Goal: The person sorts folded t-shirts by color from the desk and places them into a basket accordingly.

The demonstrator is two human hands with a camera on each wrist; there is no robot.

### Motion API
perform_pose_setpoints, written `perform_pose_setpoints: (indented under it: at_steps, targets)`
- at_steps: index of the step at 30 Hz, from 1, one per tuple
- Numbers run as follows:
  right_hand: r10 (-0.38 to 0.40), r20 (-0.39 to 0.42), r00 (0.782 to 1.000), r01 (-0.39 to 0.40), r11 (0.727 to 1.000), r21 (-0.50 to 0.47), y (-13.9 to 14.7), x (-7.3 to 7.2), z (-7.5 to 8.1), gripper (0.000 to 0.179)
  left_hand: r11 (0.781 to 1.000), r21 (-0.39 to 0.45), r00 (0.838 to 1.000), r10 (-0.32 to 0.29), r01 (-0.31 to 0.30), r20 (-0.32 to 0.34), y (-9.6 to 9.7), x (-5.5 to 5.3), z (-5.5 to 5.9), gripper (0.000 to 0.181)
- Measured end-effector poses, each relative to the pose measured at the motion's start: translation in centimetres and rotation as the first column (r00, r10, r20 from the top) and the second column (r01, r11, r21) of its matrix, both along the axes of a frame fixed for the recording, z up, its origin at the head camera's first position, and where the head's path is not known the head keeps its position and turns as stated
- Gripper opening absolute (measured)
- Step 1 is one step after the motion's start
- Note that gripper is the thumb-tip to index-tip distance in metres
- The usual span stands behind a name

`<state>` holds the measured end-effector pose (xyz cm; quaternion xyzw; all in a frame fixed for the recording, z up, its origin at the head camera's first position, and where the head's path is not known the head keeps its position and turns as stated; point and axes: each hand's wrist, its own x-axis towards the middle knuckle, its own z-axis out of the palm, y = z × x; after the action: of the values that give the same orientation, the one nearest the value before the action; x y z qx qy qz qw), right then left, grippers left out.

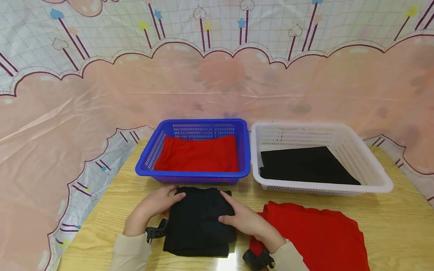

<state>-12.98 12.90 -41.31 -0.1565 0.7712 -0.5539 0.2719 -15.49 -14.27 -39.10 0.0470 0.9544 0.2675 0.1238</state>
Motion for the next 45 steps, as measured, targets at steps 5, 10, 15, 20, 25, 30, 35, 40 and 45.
perform_pose_setpoints:
  at_steps: [5, 10, 15, 20, 25, 30, 35, 40, 45]
  targets:
    - [0.052, -0.009, 0.999, -0.052, 0.998, 0.036, -0.3, 0.2, -0.1, 0.076, 0.995, 0.005, 0.995, -0.098, 0.098, 0.009, 0.1, -0.2, -0.2, 0.065]
    - [0.008, 0.023, 1.000, -0.007, 0.999, -0.037, -0.7, 0.1, -0.4, 0.077, 0.974, 0.070, 0.976, -0.216, 0.214, 0.023, 0.0, -0.2, -0.1, 0.045]
    - [-0.070, 0.038, 0.997, 0.074, 0.991, -0.112, -1.1, 0.2, -0.6, 0.077, 0.939, 0.149, 0.948, -0.317, 0.309, 0.038, -0.2, 0.0, 0.1, 0.027]
    - [-0.089, 0.044, 0.995, 0.094, 0.986, -0.139, -1.2, 0.3, -0.4, 0.075, 0.925, 0.167, 0.935, -0.352, 0.341, 0.042, -0.2, 0.1, 0.0, 0.016]
    - [-0.075, 0.069, 0.995, 0.086, 0.981, -0.174, -1.1, 0.7, 0.4, 0.072, 0.910, 0.259, 0.934, -0.352, 0.324, 0.067, -0.1, 0.4, 0.5, 0.011]
    - [-0.060, 0.062, 0.996, 0.073, 0.973, -0.221, -0.8, 0.9, 1.7, 0.069, 0.889, 0.291, 0.929, -0.369, 0.354, -0.003, -0.4, 0.7, 1.5, 0.014]
    - [-0.066, 0.031, 0.997, 0.071, 0.977, -0.203, -0.4, 1.2, 3.2, 0.068, 0.881, 0.286, 0.925, -0.375, 0.377, -0.062, -0.2, 1.0, 2.5, 0.014]
    - [-0.074, 0.022, 0.997, 0.076, 0.980, -0.185, 0.2, 1.2, 4.2, 0.069, 0.869, 0.331, 0.928, -0.367, 0.367, -0.066, -0.1, 1.1, 3.0, 0.015]
    - [-0.094, 0.021, 0.995, 0.097, 0.972, -0.213, 1.0, 0.9, 5.1, 0.068, 0.853, 0.355, 0.922, -0.378, 0.383, -0.086, 0.0, 1.0, 3.5, 0.018]
